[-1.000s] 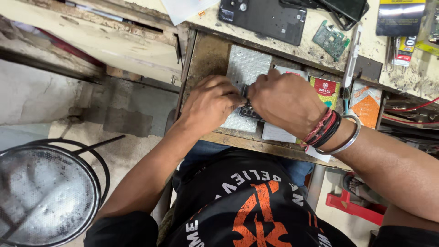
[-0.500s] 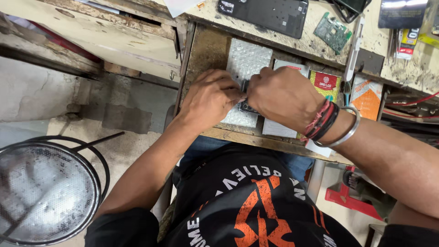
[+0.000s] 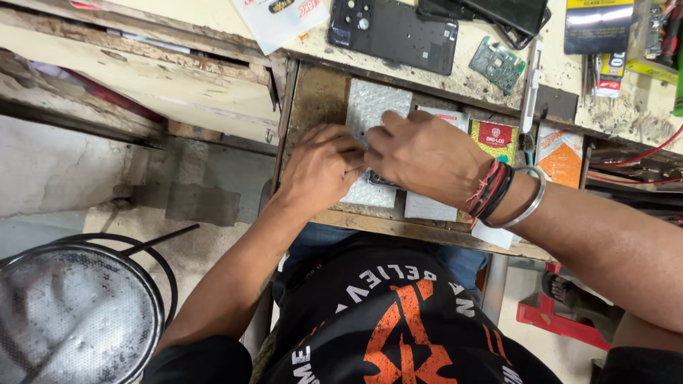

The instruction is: The person holds a light blue smartphone, opens its back cover, and works on the exposed internal components on the workbench. They use a small hand tool to pry and adjust parts inside the phone, reposition the device, and continue manipulating the internals throughout the episode.

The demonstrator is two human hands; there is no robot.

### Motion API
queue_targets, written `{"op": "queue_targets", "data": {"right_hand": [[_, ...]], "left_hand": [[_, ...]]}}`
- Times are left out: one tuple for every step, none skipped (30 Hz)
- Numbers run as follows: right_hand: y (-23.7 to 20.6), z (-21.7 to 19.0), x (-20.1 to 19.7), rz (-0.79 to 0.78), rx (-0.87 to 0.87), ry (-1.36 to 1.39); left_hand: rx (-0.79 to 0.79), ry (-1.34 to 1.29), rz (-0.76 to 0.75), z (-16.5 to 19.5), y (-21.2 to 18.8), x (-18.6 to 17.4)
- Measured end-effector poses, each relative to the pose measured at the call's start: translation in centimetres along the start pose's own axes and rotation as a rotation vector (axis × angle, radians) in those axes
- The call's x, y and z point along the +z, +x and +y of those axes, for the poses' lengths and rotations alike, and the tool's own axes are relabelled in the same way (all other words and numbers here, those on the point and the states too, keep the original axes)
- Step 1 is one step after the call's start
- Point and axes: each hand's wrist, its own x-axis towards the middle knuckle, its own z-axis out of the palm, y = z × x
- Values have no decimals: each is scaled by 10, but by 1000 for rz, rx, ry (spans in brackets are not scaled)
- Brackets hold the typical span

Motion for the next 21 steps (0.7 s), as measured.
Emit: {"op": "queue_targets", "data": {"right_hand": [[-1,0,0,-116,67,-20],[-1,1,0,-234,132,-39],[-1,0,0,-350,197,-56],[-2,1,0,-286,137,-57],[-2,1,0,-222,78,-60],[-2,1,0,-159,20,-63],[-2,1,-1,-164,41,-84],[-2,1,-2,-169,59,-106],[-2,1,-3,-174,73,-127],[-2,2,-4,-234,91,-98],[-2,2,-6,-292,108,-68],[-3,2,-8,-350,126,-38],[-3,2,-9,-234,92,-33],[-4,0,-11,-121,58,-29],[-5,-1,-12,-9,22,-23],[-3,-1,-12,-90,73,-47],[-2,-2,-12,-172,122,-69],[-2,-3,-12,-252,169,-92],[-1,-3,-12,-221,129,-85],[-1,-3,-12,-189,91,-80],[-1,-2,-12,-157,53,-78]], "left_hand": [[1,-22,9,0,0,0],[-1,-44,18,0,-1,0],[-2,-65,26,0,-1,-1],[-6,-49,10,0,-1,-1],[-8,-33,-5,0,-1,-1],[-10,-17,-20,0,-1,-1],[-8,-27,-18,0,0,-1],[-9,-37,-14,1,0,-1],[-12,-45,-9,1,0,-2],[-9,-53,2,1,0,-2],[-6,-60,12,1,0,-2],[-2,-66,21,1,0,-2],[-6,-41,-1,0,0,-3],[-10,-18,-22,1,1,-3],[-15,4,-44,1,1,-3],[-17,-24,-23,1,1,-2],[-21,-51,-1,1,1,-2],[-26,-77,21,2,1,-2],[-25,-69,9,2,1,-2],[-20,-61,-3,1,1,-1],[-14,-52,-13,1,1,-1]]}}
